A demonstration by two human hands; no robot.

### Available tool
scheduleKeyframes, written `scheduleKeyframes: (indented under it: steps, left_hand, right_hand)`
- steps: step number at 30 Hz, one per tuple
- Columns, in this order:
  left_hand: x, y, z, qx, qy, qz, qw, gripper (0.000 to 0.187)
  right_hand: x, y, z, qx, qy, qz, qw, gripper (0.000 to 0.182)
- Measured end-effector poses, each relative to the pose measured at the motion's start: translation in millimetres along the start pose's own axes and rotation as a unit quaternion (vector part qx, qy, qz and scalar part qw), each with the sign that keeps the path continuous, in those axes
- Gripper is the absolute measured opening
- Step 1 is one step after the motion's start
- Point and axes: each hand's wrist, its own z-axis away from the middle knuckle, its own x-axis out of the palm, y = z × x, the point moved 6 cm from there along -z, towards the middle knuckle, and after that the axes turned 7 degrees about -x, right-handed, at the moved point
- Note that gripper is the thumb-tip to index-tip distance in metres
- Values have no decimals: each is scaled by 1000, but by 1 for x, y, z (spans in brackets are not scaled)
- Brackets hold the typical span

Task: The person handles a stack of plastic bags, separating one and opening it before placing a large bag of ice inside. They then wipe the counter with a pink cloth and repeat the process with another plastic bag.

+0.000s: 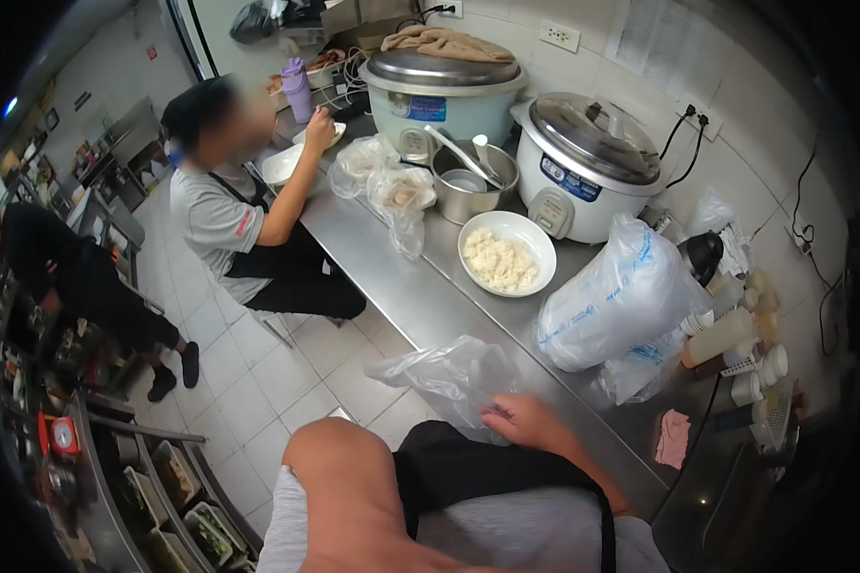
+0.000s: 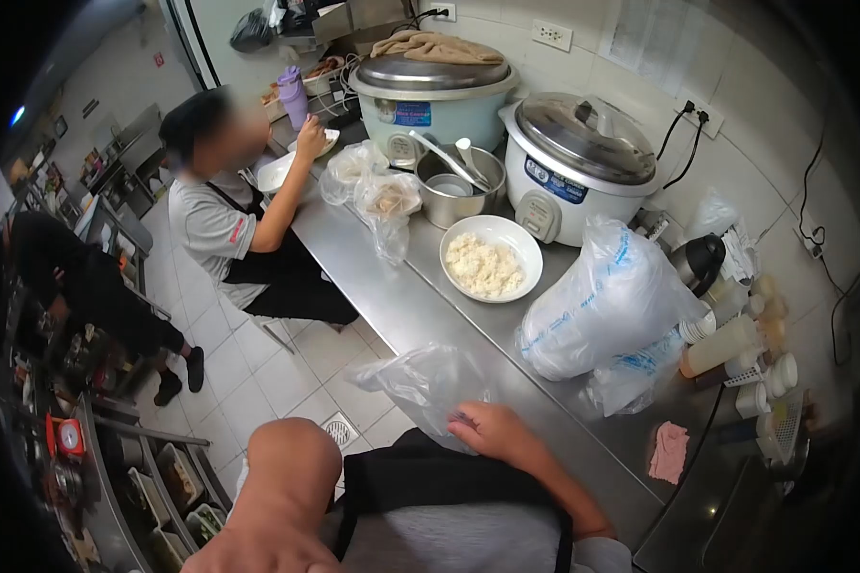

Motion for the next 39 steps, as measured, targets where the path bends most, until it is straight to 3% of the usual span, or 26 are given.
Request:
scheduleKeyframes:
  steps: [2,4,6,7,8,9,11,14,17,19,21,22,25,29,31,34,37,39]
  left_hand:
    - [-11,4,-12,-7,-66,82,994,47]
    - [-41,5,-14,-65,-219,264,937,50]
    - [-59,-22,20,-92,-234,359,899,54]
    - [-63,-50,27,-249,-183,164,937,52]
    - [-71,-75,42,-410,-172,-8,896,55]
    - [-71,-103,65,-399,-179,-122,891,55]
    - [-77,-133,103,-440,-243,-280,817,54]
    - [-96,-146,134,-527,-295,-381,699,46]
    - [-115,-143,155,-599,-316,-368,637,46]
    - [-124,-140,165,-619,-358,-398,576,34]
    - [-133,-140,184,-621,-438,-422,495,29]
    - [-140,-140,190,-649,-420,-413,482,25]
    - [-163,-141,201,-631,-431,-431,480,24]
    - [-160,-143,177,-610,-448,-420,501,23]
    - [-157,-146,169,-644,-429,-343,532,25]
    - [-151,-150,160,-673,-435,-280,528,30]
    - [-145,-167,174,-690,-456,-173,535,37]
    - [-136,-180,183,-691,-478,-150,522,40]
  right_hand:
    - [2,5,3,-8,-8,12,1000,21]
    - [-3,2,5,0,22,13,1000,21]
    - [-9,-4,1,-30,42,19,998,21]
    - [-13,-8,2,-55,47,26,997,21]
    - [-14,-11,3,-77,52,35,995,23]
    - [-12,-16,1,-114,39,61,991,22]
    - [-17,-27,-1,-136,43,98,985,22]
    - [-24,-36,-2,-118,13,138,983,23]
    - [-26,-34,-1,-149,-10,173,974,20]
    - [-36,-40,0,-153,-25,193,969,17]
    - [-51,-48,1,-160,16,166,973,16]
    - [-57,-51,3,-164,36,154,974,16]
    - [-64,-49,7,-135,36,107,984,15]
    - [-66,-39,14,-111,-32,57,992,17]
    - [-73,-31,20,-67,-61,30,995,18]
    - [-78,-29,31,-136,-73,-20,988,19]
    - [-111,-60,39,-336,97,-134,927,24]
    - [-112,-55,47,-301,89,-292,903,31]
